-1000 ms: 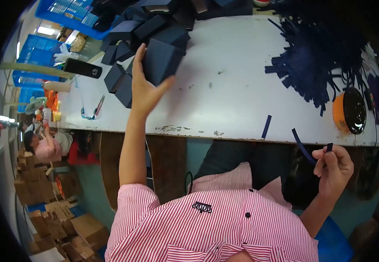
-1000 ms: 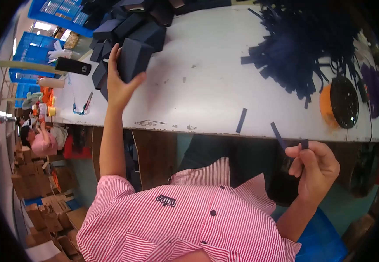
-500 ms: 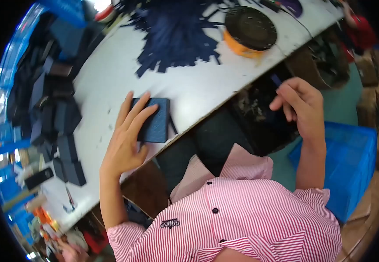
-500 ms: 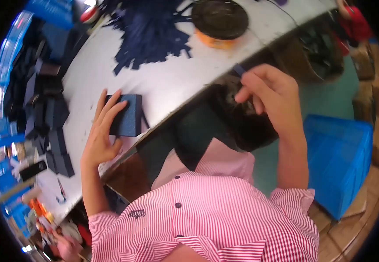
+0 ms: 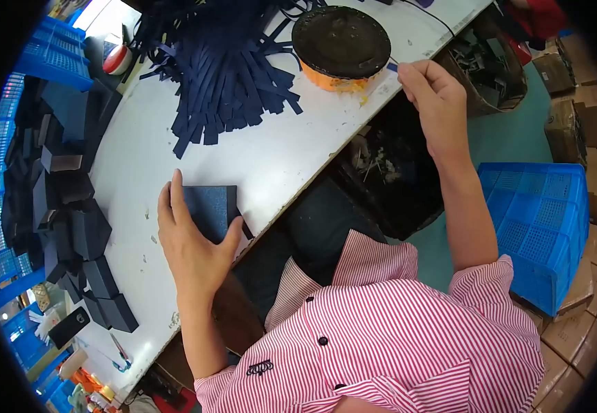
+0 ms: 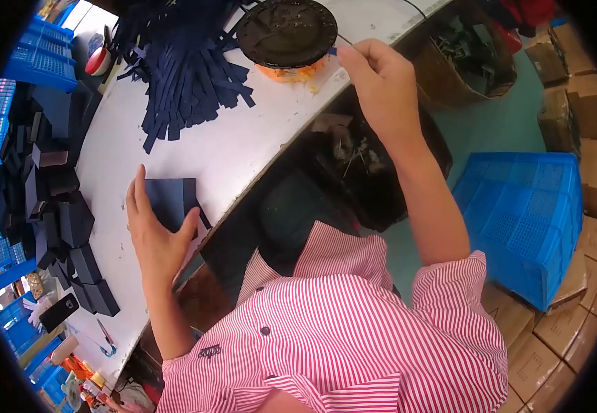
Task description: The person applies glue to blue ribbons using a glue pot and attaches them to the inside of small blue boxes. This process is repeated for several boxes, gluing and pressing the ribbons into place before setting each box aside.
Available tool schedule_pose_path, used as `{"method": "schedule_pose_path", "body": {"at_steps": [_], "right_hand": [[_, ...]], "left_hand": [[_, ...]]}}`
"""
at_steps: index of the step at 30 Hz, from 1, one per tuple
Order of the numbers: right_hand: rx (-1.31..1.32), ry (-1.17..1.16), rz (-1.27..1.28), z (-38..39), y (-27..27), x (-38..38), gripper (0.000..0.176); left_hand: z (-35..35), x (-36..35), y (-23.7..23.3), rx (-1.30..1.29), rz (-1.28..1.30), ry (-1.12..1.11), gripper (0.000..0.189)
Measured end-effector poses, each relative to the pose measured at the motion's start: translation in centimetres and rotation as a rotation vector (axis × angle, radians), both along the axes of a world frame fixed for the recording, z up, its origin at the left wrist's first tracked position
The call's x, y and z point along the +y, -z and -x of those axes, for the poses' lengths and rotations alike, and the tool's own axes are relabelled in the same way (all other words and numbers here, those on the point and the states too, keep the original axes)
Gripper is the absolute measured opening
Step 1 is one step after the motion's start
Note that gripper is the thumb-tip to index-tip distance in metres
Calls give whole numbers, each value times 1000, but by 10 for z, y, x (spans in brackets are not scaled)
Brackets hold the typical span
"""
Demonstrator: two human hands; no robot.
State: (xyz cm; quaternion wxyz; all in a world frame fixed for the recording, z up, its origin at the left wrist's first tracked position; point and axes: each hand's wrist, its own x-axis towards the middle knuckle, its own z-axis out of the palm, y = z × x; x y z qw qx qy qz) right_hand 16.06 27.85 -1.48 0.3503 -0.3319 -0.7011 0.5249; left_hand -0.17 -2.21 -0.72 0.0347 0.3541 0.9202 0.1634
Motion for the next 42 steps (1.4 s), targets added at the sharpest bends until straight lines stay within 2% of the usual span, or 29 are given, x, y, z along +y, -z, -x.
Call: {"method": "schedule_pose_path", "body": {"at_steps": [5,9,13,26,29,32,35,42], "right_hand": [[29,7,-66,12,3,4,24],[14,10,-74,15,5,8,25],[-9,16,-81,17,8,9,26],[-115,9,86,11,3,10,24],[-138,27,67,7,1,8,23],[-1,41,-47,10,-1,4,24],[22,24,-89,17,0,4,24],[-101,45,-43,13,11,7,24]], "left_hand": [[4,11,-12,-39,-235,109,91],[5,31,-17,-45,-170,353,92],[-2,52,-9,-117,-83,442,95],[-9,54,5,11,37,361,110],[-10,53,5,-1,69,292,111],[-8,52,7,11,85,263,111],[-5,51,6,29,98,267,112],[-1,49,7,42,89,253,111]]}}
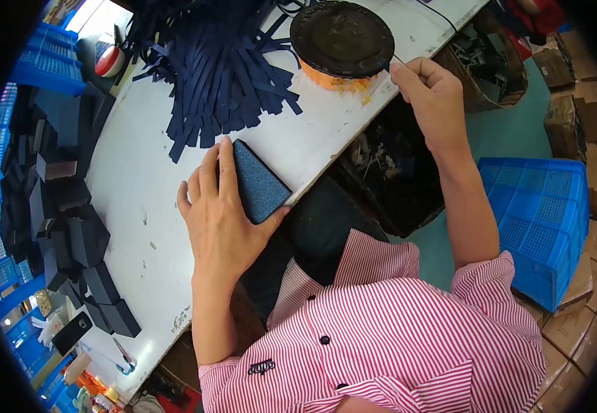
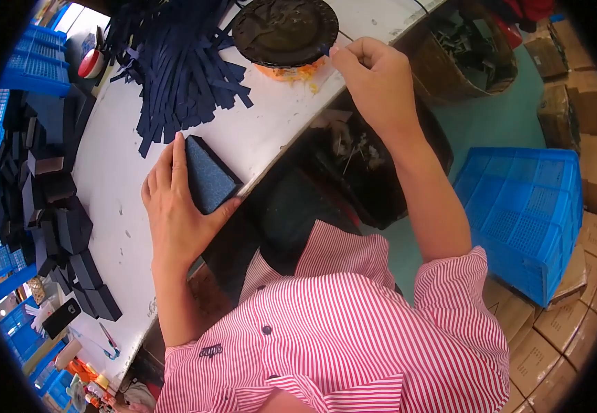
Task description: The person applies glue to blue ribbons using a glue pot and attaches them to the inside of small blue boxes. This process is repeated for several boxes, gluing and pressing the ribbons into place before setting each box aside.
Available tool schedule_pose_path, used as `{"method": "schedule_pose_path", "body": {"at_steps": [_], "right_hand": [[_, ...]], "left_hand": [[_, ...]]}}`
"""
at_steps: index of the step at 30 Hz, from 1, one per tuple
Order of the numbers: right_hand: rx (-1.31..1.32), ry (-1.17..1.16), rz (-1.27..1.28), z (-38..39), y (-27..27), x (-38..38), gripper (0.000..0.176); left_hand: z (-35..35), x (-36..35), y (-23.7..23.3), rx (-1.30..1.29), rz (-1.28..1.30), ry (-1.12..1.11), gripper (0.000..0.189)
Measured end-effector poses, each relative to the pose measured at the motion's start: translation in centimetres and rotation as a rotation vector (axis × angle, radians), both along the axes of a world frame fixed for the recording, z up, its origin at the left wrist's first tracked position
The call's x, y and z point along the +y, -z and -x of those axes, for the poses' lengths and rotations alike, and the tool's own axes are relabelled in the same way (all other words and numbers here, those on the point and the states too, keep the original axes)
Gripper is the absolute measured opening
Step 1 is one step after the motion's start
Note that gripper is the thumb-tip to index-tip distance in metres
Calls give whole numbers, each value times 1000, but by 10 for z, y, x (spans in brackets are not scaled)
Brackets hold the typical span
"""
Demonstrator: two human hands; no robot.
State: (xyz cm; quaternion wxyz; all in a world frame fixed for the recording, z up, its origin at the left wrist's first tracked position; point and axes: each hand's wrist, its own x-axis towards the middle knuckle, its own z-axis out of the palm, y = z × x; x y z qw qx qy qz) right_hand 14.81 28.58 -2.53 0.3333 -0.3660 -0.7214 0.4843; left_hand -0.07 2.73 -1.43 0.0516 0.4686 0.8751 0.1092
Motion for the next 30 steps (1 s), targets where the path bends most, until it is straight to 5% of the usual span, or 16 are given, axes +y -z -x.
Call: {"method": "schedule_pose_path", "body": {"at_steps": [8,14,22,30], "right_hand": [[-32,10,115,-28,-8,-14,19],[147,-263,162,-28,-26,-62,9],[237,-589,86,10,-41,-100,9],[102,-587,23,13,-52,-104,11]], "left_hand": [[6,-9,2,-91,-256,19,113],[5,-19,-2,-207,-641,207,124],[-9,-25,-10,-178,-741,265,113],[-9,-28,-11,-141,-775,293,111]]}}
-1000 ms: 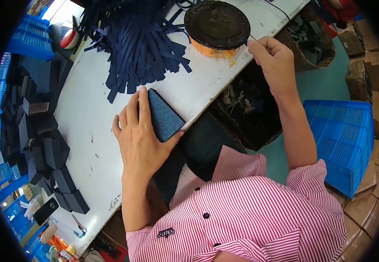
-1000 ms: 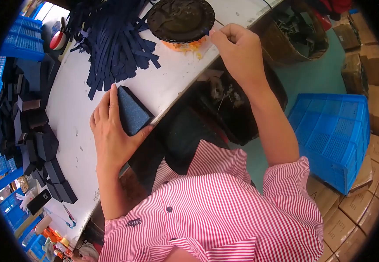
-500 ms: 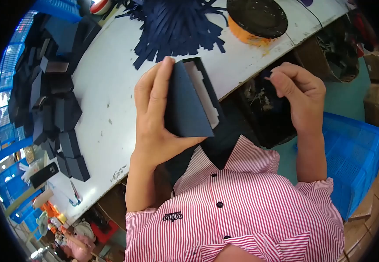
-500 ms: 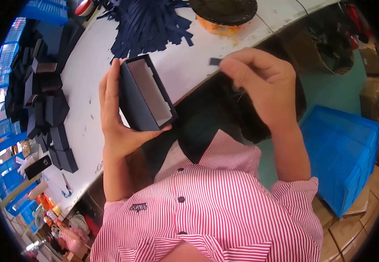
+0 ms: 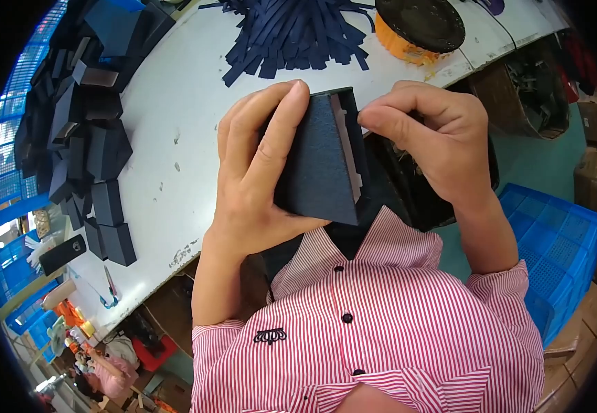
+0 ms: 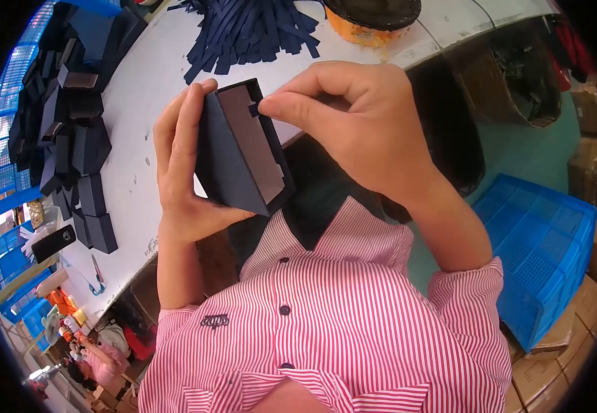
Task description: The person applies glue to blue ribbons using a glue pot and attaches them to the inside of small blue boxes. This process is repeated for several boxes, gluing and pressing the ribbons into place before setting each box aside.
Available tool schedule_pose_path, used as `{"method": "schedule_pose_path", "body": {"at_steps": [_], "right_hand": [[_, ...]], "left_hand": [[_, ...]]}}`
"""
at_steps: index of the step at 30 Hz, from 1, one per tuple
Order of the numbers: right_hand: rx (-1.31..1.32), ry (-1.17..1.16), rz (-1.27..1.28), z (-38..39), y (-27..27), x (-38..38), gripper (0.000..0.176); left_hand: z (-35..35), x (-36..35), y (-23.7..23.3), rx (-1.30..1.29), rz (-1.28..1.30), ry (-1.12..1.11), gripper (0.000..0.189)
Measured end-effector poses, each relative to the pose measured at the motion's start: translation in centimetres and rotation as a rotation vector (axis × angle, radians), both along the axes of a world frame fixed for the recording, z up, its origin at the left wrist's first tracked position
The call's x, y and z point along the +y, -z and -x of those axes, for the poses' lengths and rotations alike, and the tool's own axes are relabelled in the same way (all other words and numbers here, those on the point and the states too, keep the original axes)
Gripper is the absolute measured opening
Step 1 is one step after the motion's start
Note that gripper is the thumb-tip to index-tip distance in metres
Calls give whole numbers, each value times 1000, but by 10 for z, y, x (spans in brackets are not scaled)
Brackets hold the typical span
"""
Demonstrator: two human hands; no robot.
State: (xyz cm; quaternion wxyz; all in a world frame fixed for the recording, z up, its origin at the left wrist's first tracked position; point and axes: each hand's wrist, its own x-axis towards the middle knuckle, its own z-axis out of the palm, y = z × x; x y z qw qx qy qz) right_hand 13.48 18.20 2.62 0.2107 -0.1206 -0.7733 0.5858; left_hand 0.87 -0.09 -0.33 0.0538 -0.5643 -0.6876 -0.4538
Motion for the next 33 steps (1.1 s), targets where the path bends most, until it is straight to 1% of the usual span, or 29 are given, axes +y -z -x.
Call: {"method": "schedule_pose_path", "body": {"at_steps": [5,11,17,20,23,26,29,32,33], "right_hand": [[-55,-3,52,3,-4,-1,12],[-15,33,28,7,2,-4,13],[-101,94,77,9,-6,-11,13],[-95,129,59,11,-2,-14,15],[-98,163,-86,14,7,-14,20],[-237,129,-69,17,8,-11,24],[-275,104,-142,22,26,-7,27],[-251,92,-155,21,43,-7,25],[-218,35,-44,20,45,-4,23]], "left_hand": [[1,-1,0,9,5,2,110],[1,0,-3,39,13,-12,109],[2,2,-3,85,3,-16,104],[3,1,-2,87,11,-11,102],[1,1,-4,102,48,-14,101],[-2,2,-3,103,77,-8,99],[-3,5,0,76,108,13,98],[0,4,6,83,133,29,99],[0,3,5,94,147,22,99]]}}
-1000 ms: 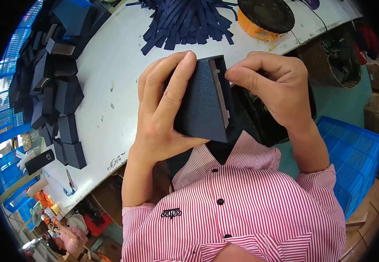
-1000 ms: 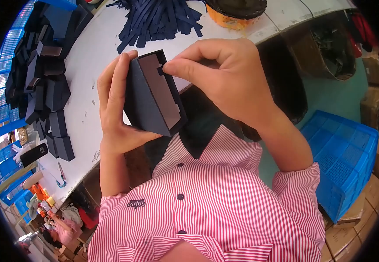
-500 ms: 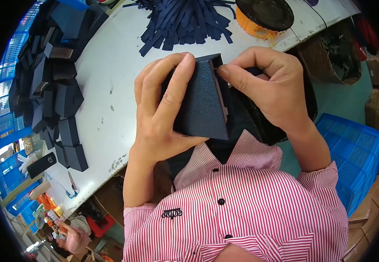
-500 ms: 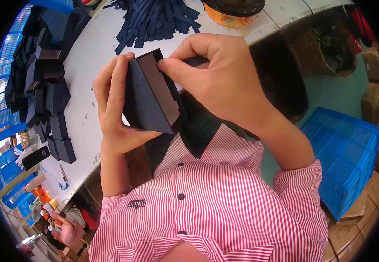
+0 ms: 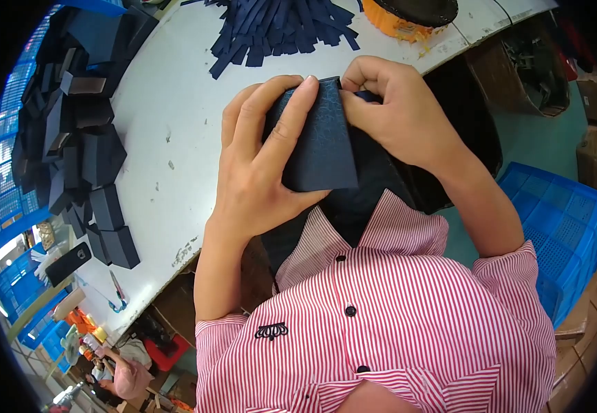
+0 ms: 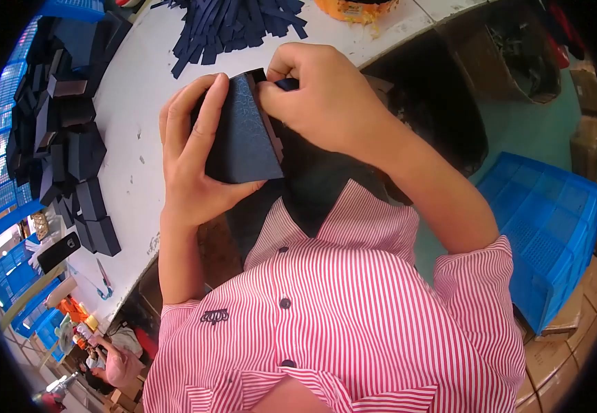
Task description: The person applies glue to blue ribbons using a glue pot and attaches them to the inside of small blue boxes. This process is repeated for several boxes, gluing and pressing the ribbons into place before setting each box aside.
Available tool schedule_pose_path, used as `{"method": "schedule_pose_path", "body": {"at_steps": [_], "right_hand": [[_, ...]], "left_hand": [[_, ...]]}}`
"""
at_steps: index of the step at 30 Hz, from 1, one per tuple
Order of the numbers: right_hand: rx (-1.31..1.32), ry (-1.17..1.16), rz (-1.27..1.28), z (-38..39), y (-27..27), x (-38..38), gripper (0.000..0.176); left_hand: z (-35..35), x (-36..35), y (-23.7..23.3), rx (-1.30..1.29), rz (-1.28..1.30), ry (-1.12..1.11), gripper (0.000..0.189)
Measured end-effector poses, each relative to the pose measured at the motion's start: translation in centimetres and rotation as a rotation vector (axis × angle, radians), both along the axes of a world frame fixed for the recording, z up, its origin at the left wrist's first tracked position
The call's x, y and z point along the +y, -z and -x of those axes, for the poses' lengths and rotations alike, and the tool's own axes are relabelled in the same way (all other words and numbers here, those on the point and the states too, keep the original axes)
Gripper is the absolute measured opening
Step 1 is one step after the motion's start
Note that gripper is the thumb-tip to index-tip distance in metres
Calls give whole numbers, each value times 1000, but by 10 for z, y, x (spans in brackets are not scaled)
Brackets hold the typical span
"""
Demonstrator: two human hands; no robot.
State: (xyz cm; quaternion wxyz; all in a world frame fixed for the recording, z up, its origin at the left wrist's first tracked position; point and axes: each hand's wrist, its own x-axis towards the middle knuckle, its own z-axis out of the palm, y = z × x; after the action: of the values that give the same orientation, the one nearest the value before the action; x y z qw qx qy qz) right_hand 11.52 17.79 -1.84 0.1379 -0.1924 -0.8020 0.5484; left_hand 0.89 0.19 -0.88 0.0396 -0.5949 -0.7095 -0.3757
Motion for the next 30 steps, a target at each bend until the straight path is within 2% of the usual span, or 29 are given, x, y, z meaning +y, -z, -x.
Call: {"method": "schedule_pose_path", "body": {"at_steps": [2,5,8,14,17,20,23,26,29,30], "right_hand": [[69,-96,231,-4,2,6,20],[36,-235,457,-10,-13,12,18],[129,-249,500,-8,-14,9,17],[92,-193,105,-4,-27,2,16],[77,-122,78,-1,-25,0,17],[32,-77,-147,2,-25,-1,18],[-22,-76,-222,3,-19,-1,19],[-100,-185,227,0,-31,6,18],[1,-218,472,-2,-26,11,19],[30,-254,445,-4,-24,15,19]], "left_hand": [[1,-3,0,-34,9,-11,100],[2,-8,-1,-144,-11,-22,101],[3,-9,-2,-174,-36,-28,101],[4,-10,-10,-68,-3,-39,100],[3,-7,-12,-18,-2,-31,99],[2,-5,-12,0,5,-8,99],[2,-6,-6,-8,12,3,99],[3,-11,-1,-38,3,-10,102],[3,-13,-1,-159,-45,-25,107],[3,-14,-2,-167,-45,-21,108]]}}
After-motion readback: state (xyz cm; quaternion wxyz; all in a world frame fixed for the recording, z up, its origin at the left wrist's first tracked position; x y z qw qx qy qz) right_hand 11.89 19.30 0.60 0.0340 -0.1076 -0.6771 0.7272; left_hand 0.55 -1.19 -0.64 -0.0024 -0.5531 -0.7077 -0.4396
